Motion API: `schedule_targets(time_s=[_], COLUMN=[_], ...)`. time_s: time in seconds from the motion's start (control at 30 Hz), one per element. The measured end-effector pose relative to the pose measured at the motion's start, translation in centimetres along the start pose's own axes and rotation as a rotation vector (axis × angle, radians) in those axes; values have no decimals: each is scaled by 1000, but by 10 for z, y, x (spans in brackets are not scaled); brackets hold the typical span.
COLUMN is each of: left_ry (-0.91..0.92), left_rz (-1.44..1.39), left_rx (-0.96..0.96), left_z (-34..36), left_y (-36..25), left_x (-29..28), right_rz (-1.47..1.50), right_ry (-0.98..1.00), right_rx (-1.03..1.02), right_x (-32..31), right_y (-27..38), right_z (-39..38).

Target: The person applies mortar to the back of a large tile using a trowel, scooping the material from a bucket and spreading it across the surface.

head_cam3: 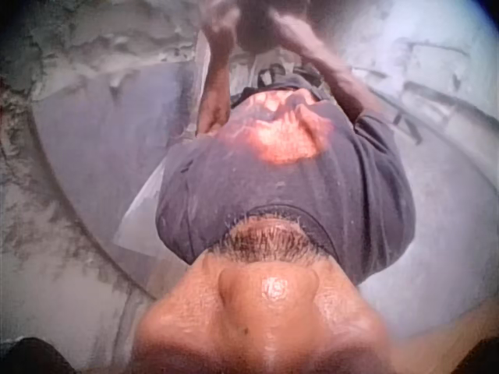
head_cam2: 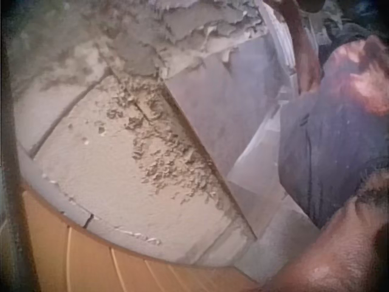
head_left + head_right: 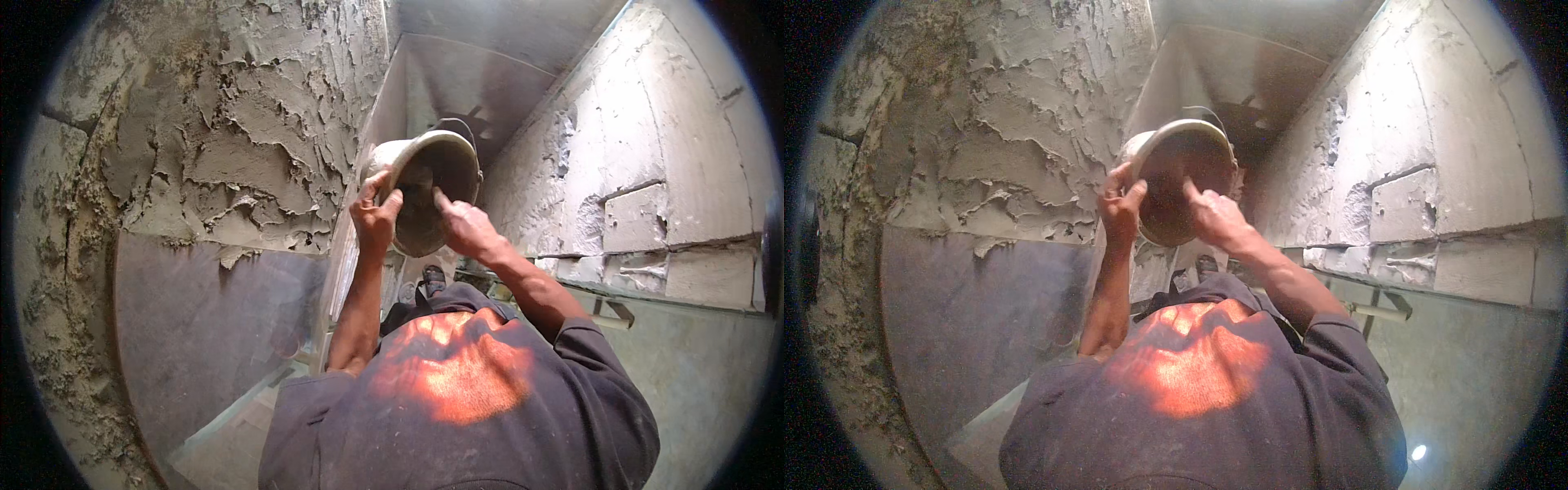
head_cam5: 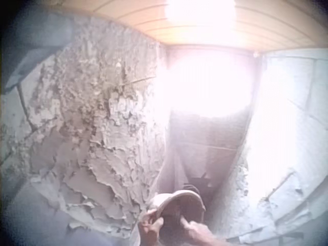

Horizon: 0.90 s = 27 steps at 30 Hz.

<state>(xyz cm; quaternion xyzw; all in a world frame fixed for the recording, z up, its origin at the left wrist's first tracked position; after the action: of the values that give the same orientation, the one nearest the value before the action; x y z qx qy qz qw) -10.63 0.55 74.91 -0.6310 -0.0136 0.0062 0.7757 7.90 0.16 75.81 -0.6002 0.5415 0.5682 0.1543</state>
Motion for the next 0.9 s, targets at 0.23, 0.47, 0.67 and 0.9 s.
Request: schedule_targets(time_s=[0.23, 0.47, 0.67, 0.9], left_ry=[-96, -207, -307, -276], left_rz=[-180, -550, -615, -647], left_rx=[-8, -68, -74, -76], left_z=[-1, 17, 34, 41], left_y=[19, 3, 12, 15], left_x=[-14, -9, -15, -25], right_rz=[307, 173, 232, 482], right_ry=[228, -187, -292, -189], right_rx=[-152, -86, -63, 135], right_x=[-5, 69, 115, 94], right_y=[-14, -70, -97, -130], right_z=[-47, -78, -116, -186])
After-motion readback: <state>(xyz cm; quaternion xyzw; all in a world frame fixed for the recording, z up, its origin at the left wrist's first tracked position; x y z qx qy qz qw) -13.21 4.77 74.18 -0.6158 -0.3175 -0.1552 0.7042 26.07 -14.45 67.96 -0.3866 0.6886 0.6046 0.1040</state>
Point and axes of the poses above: each hand's wrist, its own z-axis towards the middle knuckle, its own x-axis out of the palm, y = z × x, the point moved 1 cm from there along z, towards the middle knuckle, and after that the axes turned 14 degrees about y, right-handed, at the moved point
